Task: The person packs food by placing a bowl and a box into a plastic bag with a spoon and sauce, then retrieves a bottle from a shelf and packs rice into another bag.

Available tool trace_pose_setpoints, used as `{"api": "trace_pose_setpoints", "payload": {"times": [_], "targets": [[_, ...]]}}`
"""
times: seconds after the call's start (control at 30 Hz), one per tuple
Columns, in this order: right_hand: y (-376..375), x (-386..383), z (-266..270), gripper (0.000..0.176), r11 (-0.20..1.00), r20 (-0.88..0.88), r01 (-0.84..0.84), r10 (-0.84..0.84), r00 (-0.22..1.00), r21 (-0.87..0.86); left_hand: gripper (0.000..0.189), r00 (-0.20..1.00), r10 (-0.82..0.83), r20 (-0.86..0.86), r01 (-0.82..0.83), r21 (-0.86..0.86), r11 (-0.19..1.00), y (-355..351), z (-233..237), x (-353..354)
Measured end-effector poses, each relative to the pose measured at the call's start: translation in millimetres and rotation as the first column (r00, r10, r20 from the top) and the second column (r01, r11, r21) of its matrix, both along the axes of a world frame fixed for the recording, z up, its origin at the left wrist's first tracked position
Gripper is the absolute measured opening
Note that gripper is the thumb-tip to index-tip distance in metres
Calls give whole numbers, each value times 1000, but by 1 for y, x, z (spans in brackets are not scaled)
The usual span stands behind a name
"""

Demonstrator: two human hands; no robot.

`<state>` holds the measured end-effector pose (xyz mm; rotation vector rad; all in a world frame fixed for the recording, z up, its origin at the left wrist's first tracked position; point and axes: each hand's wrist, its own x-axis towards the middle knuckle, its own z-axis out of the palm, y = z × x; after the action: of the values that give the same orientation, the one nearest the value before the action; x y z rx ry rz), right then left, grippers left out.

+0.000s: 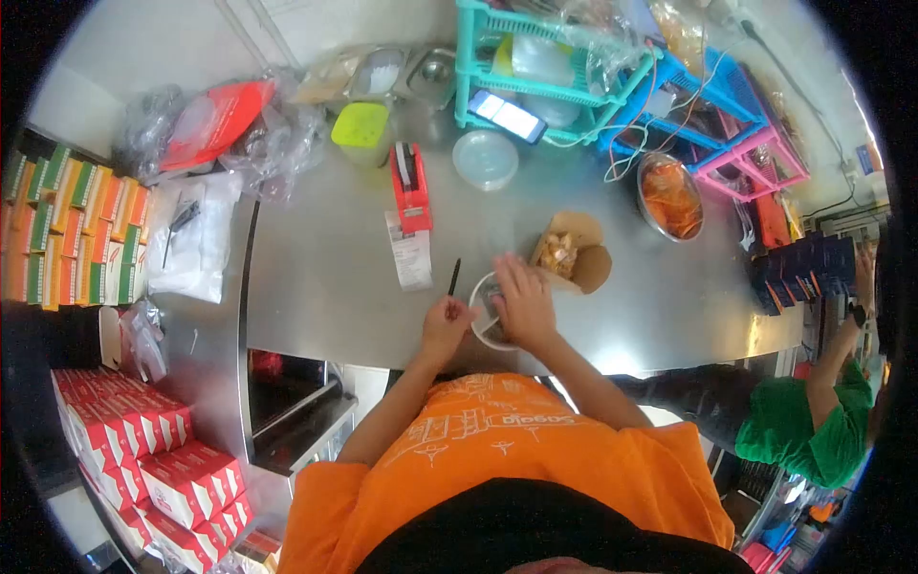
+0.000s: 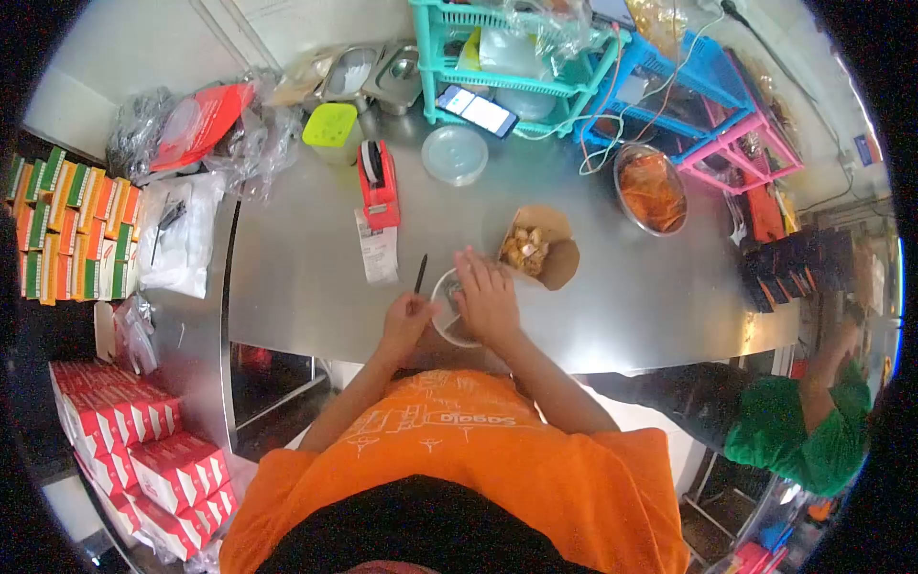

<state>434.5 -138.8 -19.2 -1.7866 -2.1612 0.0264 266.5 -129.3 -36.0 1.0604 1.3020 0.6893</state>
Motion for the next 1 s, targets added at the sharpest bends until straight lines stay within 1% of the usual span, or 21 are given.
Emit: {"api": "trace_pose_setpoints", "payload": {"times": [0.03,0.1,0.13,0.2,0.23,0.3,0.43,0.5,0.53,0.6,0.63,0.7,0.73,0.8,0.83,0.9,0.93,1.0], "targets": [[-1,0,0,57,1000,8,2,-2,1000,11,20,1000,-2,8,2,11,1000,-6,8,0],[-2,-1,-1,52,991,-12,46,-48,999,-125,21,995,-86,-53,82,-82,993,-16,29,0],[-2,-2,0,52,992,-9,48,-50,999,-117,21,995,-88,-50,84,-74,994,-19,26,1],[-2,-3,0,52,961,-84,192,-212,974,-197,23,993,40,112,-31,-81,996,-18,20,6],[-2,-4,0,52,962,-82,198,-216,973,-191,23,993,34,116,-25,-75,997,-15,16,7],[-3,-6,0,54,948,-81,266,-283,956,-176,20,995,-6,-101,21,154,988,-12,13,10],[1,1,3,52,950,-112,252,-275,955,-186,20,991,-10,-130,27,129,991,-8,-4,8],[7,16,4,44,980,-221,102,-139,965,-171,20,994,25,-107,-9,146,989,-7,-2,6],[8,23,4,44,977,-216,104,-144,966,-186,20,994,22,-104,-8,130,992,-6,-1,5],[9,33,4,36,950,-359,30,-146,922,-309,20,967,50,-248,20,272,962,-3,16,4],[9,34,6,36,942,-350,31,-154,924,-333,20,969,45,-244,18,248,969,-1,19,3],[9,34,13,29,920,-372,-2,-156,915,-391,21,941,-29,-338,169,393,904,1,23,3],[8,33,21,29,909,-362,-5,-162,918,-417,21,943,-34,-332,162,368,916,2,26,5],[10,27,41,28,903,-261,42,-167,951,-427,19,923,-22,-383,215,467,858,5,29,7],[11,26,52,28,893,-253,39,-169,953,-449,19,925,-27,-379,208,447,870,5,28,7],[14,23,74,29,928,-358,-71,-71,931,-367,18,926,-123,-358,278,424,862,7,27,6],[20,25,87,29,920,-354,-72,-75,932,-386,18,927,-127,-353,275,407,871,8,35,7],[36,38,112,30,864,-530,-271,5,848,-425,18,946,-304,-110,322,229,919,10,59,13]]}}
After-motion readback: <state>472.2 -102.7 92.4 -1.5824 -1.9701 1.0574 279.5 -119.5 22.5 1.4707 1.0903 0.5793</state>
